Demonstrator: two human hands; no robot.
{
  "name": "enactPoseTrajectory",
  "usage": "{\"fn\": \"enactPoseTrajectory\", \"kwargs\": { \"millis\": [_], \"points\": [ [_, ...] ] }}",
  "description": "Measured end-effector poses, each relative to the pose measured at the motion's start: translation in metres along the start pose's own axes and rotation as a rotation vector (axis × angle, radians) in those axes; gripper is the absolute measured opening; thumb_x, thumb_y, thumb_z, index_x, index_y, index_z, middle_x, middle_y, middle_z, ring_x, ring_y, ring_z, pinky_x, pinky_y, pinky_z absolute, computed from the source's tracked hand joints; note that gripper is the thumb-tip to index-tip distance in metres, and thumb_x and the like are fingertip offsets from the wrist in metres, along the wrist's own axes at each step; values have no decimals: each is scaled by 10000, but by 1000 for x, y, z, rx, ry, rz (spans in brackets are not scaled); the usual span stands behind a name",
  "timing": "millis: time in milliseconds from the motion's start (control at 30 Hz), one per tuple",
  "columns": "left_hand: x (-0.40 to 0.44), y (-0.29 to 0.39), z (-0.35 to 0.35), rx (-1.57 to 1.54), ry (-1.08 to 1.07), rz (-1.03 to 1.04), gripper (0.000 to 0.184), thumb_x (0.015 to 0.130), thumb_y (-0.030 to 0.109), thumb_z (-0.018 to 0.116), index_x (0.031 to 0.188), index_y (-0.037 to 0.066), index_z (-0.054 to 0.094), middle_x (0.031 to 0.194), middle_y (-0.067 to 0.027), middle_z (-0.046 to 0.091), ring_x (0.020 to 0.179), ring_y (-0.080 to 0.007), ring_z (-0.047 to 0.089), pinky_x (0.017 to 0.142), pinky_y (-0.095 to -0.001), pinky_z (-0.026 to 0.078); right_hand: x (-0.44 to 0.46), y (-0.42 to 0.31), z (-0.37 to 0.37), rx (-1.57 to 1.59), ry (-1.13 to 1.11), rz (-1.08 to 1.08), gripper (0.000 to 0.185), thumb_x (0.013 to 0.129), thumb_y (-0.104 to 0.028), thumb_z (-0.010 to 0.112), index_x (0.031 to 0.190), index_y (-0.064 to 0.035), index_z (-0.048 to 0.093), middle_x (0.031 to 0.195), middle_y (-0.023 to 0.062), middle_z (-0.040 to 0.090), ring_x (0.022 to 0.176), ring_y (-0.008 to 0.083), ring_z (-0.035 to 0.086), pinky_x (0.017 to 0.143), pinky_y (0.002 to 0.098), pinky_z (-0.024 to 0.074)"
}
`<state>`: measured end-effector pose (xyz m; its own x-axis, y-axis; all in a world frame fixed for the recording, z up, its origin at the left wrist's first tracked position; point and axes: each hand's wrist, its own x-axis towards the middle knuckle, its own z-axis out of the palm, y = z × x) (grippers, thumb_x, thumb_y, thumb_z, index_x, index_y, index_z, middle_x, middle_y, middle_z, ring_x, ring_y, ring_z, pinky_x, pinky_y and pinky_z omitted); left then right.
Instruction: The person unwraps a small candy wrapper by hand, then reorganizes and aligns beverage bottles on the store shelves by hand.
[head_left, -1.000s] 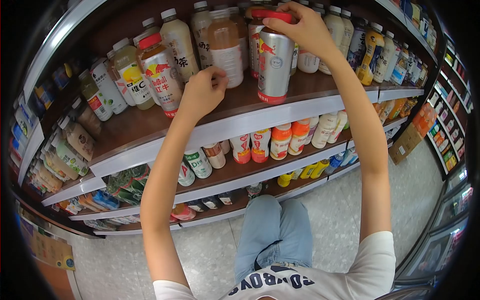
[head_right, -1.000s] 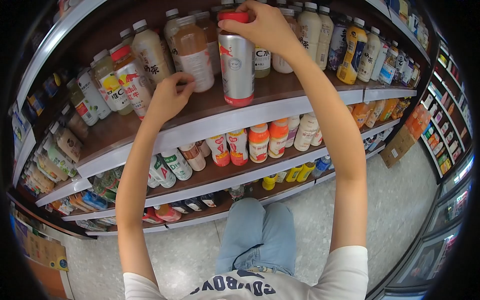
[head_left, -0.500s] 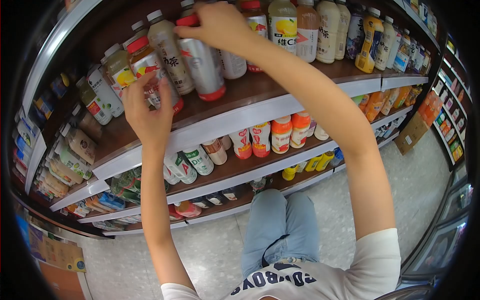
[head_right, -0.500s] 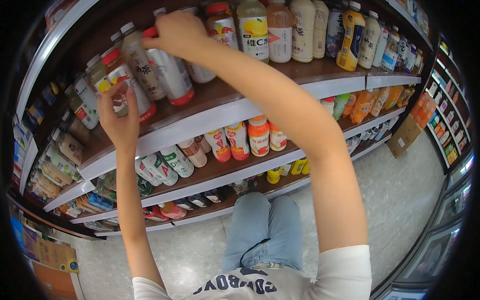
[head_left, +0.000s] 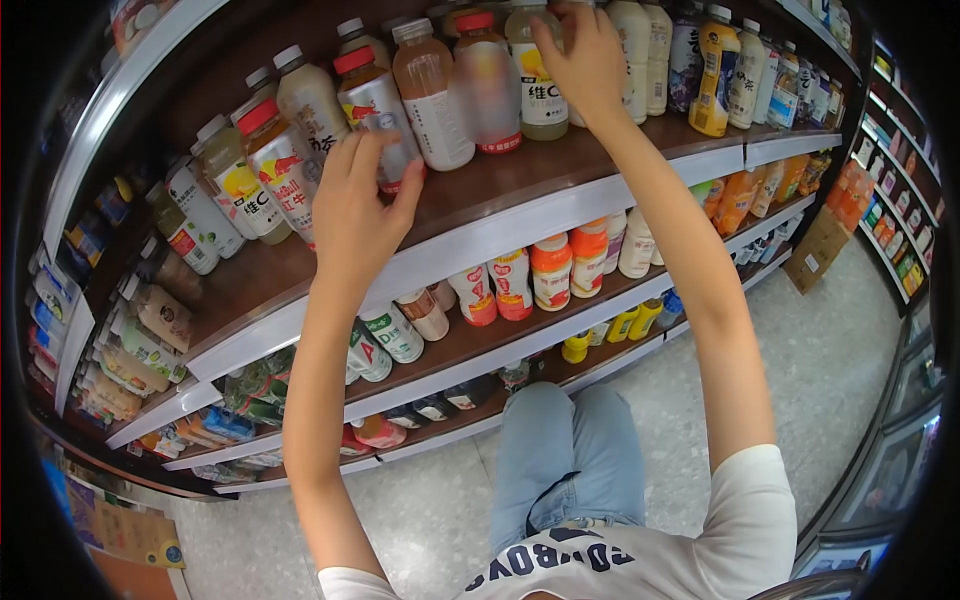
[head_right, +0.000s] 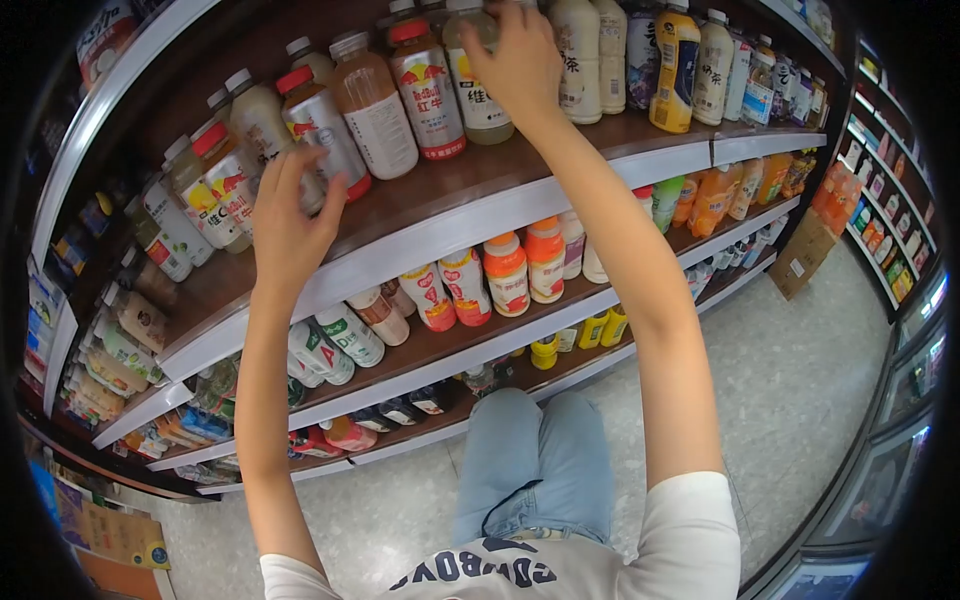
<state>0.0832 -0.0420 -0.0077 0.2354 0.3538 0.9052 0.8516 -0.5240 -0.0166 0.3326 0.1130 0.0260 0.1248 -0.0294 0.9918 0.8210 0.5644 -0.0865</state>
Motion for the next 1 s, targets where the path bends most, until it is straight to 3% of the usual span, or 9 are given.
{"fn": "enactPoseTrajectory", "kwargs": {
  "millis": [33, 133, 300, 400, 600, 733, 767, 933, 1000],
  "points": [
    [13, 4, 5, 81, 26, 78, 301, 821, 181, 709, 1063, 45, 595, 1012, -106, 627, 951, -264, 595, 774, -371, 477, -10, 15, 5, -36, 54, -2, 478, 769, -494, 710, 949, -56, 649, 861, 162, 691, 767, 371, 682, 648, 490, 532],
    [52, 2, 30, 248, 128, 212, 413, 822, 265, 705, 1148, 48, 576, 1122, -122, 617, 1086, -293, 547, 883, -412, 443, -39, 21, -6, -42, -237, 63, 616, 718, -566, 738, 974, -19, 616, 865, 190, 673, 749, 390, 674, 641, 485, 535],
    [111, -11, 71, 537, 152, 366, 597, 837, 450, 660, 1259, 45, 544, 1203, -170, 618, 1223, -330, 490, 996, -470, 378, -39, 4, -23, -58, -442, 199, 689, 693, -573, 766, 1033, 3, 601, 825, 192, 684, 773, 379, 675, 660, 433, 544],
    [128, -12, 91, 578, -49, 394, 658, 820, 488, 670, 1244, 5, 530, 1096, -210, 655, 1177, -360, 533, 1004, -493, 371, -42, 4, -20, -85, -520, 185, 718, 679, -520, 796, 1023, 56, 540, 834, 230, 653, 760, 372, 680, 625, 420, 553],
    [139, 12, 106, 495, -221, 88, 811, 776, 598, 663, 1222, -61, 507, 931, -269, 658, 987, -392, 620, 977, -495, 399, -42, 15, -22, 100, -570, 254, 687, 678, -434, 811, 1033, 83, 529, 875, 260, 651, 812, 382, 674, 721, 424, 553],
    [138, 16, 98, 478, -255, 55, 815, 751, 567, 699, 1253, -44, 503, 953, -258, 659, 988, -411, 612, 958, -485, 425, -38, 30, -40, 339, -610, 336, 649, 675, -429, 805, 1060, 54, 605, 914, 206, 676, 850, 357, 671, 757, 416, 539],
    [139, 15, 94, 480, -279, 70, 806, 742, 544, 714, 1260, -37, 504, 958, -258, 659, 994, -414, 610, 955, -486, 429, -36, 34, -47, 384, -653, 364, 657, 674, -431, 811, 1113, 22, 629, 959, 177, 685, 850, 312, 676, 758, 381, 537],
    [146, 6, 76, 460, -400, 200, 795, 693, 452, 778, 1282, -12, 513, 985, -252, 658, 1010, -409, 612, 930, -471, 459, -30, 60, -85, 506, -752, 408, 713, 672, -427, 830, 1186, 12, 603, 966, 125, 670, 881, 205, 655, 754, 332, 534],
    [155, 11, 70, 383, -490, 140, 802, 673, 435, 794, 1279, -11, 516, 976, -241, 662, 996, -394, 620, 921, -457, 466, -31, 67, -94, 604, -773, 433, 707, 682, -415, 831, 1196, 9, 595, 992, 114, 658, 905, 194, 640, 749, 326, 532]
  ]
}}
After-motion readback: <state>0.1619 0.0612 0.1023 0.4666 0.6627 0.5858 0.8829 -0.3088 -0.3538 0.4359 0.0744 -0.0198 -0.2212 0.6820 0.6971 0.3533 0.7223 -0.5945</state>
